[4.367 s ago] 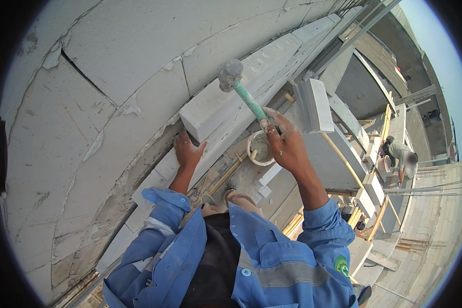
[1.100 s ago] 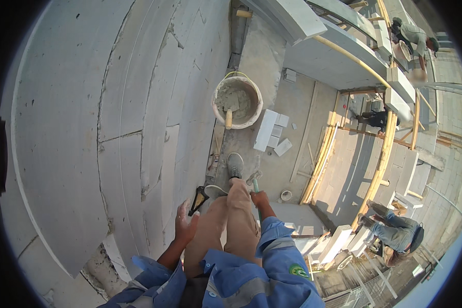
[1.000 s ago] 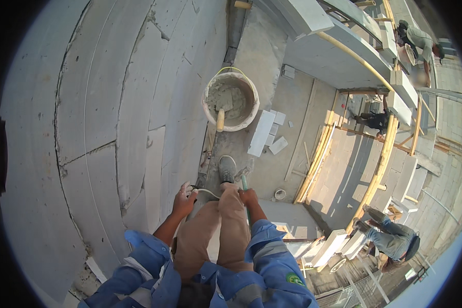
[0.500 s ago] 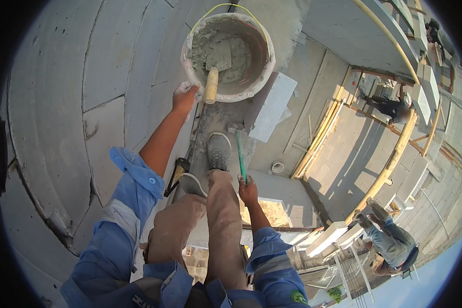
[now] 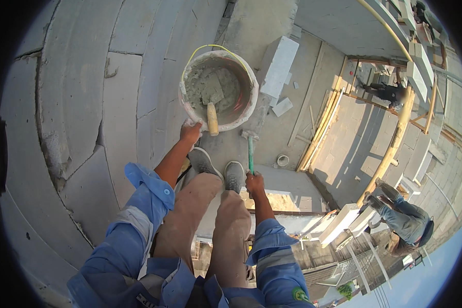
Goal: The person spreads mortar onto a wall using a trowel, places concrete blocks onto the mortar, and taps them into place with a mallet.
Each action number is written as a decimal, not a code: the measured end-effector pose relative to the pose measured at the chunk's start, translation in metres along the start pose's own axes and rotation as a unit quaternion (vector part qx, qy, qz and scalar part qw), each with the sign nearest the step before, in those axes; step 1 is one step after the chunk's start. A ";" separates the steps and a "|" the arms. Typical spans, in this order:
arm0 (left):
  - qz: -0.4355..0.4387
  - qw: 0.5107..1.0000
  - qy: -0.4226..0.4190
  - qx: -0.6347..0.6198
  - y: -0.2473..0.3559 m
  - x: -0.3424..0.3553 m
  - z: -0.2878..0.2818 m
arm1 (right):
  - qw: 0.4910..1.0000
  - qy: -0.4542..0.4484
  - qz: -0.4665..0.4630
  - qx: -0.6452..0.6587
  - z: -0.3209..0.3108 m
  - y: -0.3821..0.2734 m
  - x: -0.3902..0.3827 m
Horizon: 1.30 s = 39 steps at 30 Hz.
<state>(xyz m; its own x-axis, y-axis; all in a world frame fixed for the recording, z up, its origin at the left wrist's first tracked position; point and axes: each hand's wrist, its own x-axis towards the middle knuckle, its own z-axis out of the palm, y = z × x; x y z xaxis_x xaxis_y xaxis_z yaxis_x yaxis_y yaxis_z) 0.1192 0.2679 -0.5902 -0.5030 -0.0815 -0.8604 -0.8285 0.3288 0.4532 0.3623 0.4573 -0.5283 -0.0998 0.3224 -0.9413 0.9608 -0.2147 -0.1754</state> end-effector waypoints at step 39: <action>0.067 0.979 0.011 0.192 -0.222 -0.084 -0.080 | 0.947 -0.051 -0.266 -0.174 0.004 0.050 0.055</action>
<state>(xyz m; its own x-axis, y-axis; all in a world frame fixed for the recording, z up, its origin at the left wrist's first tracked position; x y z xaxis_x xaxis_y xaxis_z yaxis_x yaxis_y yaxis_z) 0.3250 0.1262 -0.6001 -0.6092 -0.0336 -0.7923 -0.6044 0.6665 0.4365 0.4035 0.4604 -0.5900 -0.6006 0.2054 -0.7727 0.7931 0.2748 -0.5435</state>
